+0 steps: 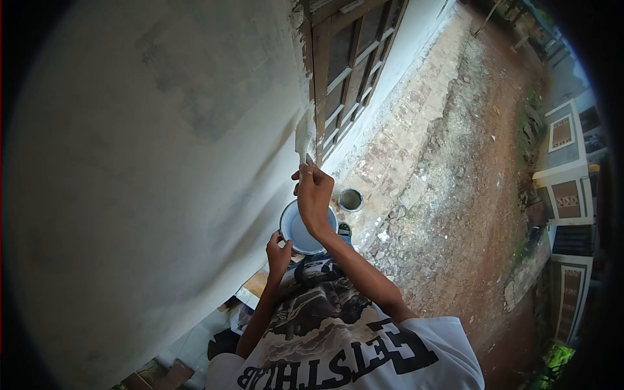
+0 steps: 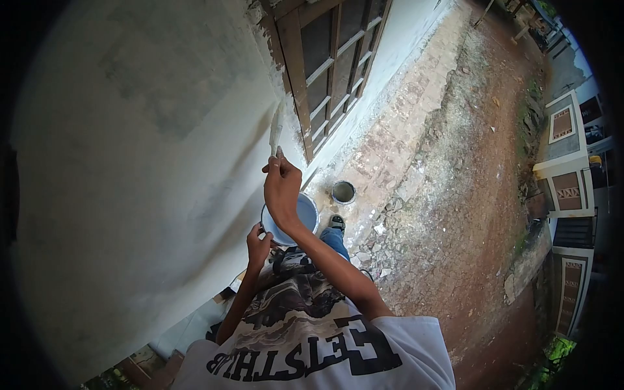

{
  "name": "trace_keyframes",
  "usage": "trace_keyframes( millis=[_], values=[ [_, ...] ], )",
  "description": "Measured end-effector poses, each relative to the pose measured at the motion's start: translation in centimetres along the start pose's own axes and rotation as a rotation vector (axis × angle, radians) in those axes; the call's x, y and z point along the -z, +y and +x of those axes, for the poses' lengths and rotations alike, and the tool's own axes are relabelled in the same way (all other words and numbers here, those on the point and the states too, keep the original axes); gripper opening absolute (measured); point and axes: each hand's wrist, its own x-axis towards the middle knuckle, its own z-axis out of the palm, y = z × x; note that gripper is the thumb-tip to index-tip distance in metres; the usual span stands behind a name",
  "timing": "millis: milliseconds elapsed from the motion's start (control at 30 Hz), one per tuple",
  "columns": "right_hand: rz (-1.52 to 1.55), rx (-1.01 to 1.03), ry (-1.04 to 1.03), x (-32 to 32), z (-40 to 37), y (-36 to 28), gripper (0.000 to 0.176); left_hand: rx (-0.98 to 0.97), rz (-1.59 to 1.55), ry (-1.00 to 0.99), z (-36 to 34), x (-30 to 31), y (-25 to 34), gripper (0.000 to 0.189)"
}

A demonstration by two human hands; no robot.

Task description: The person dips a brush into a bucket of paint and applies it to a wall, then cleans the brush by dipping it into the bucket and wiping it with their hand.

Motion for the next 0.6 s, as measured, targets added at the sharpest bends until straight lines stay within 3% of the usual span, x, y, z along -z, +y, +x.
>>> trace_keyframes(
  millis=[233,300,367,433,533,600],
  values=[
    [-0.091,0.055,-0.037,-5.4,-0.9,-1.0,0.037,0.016,0.008,-0.009,-0.1,0.7,-1.0,0.046],
    [-0.034,0.036,-0.099,-6.4,-1.7,-2.3,0.029,-0.087,0.128,0.007,-0.8,0.9,0.6,0.038],
    [-0.148,0.192,-0.085,-7.1,-2.3,-2.1,0.031,-0.050,0.135,-0.003,-1.0,0.9,1.5,0.031],
    [-0.162,0.148,-0.083,-7.2,-2.5,-2.3,0.034,-0.040,0.101,0.018,-1.2,0.9,2.0,0.027],
    [-0.087,0.074,-0.079,-6.9,-3.1,-2.2,0.025,-0.099,0.193,-0.013,-0.6,1.2,0.2,0.029],
    [-0.117,0.183,-0.120,-6.9,-3.6,-1.6,0.037,-0.776,0.460,0.074,1.5,1.5,-4.5,0.032]
  ],
)
